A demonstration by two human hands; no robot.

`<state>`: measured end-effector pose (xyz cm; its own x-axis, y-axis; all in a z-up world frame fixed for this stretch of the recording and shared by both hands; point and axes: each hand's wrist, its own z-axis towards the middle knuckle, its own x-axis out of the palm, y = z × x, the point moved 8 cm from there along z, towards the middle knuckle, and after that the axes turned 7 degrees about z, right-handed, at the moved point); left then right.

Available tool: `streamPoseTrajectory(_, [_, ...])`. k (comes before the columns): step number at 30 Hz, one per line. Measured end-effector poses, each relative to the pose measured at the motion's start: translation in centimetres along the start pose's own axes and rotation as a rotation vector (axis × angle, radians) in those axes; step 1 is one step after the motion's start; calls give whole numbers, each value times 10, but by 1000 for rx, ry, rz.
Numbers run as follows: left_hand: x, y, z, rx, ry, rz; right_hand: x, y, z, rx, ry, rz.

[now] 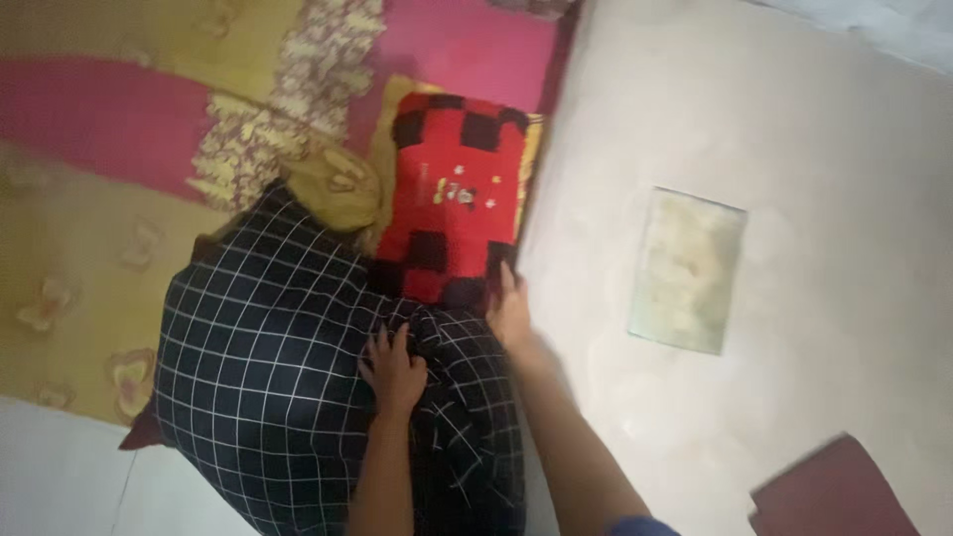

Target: The person puts pillowcases onto several pillows on a bed. They unfold each case, insert the pillow, and smooth the fabric before moving to the next item.

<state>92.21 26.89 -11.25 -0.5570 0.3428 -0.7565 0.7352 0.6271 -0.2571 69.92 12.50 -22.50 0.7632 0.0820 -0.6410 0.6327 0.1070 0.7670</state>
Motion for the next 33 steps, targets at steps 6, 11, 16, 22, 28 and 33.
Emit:
streamPoseTrajectory(6, [7,-97,-106,232,18,99,-115,39,-131,163,-15,10])
streamPoseTrajectory(11, [52,-132,-193,581,193,364,-213,28,-224,563,-31,160])
streamPoseTrajectory(16, [35,-25,-137,256,82,371,-271,28,-265,509,-146,70])
streamPoseTrajectory(22, [-79,49,-51,98,-127,868,-258,32,-271,501,-59,111])
streamPoseTrajectory(28, [-183,88,1,-191,-218,712,-186,62,-259,522,185,137])
streamPoseTrajectory(33, [-144,43,-45,203,-556,441,-86,99,-243,504,382,288])
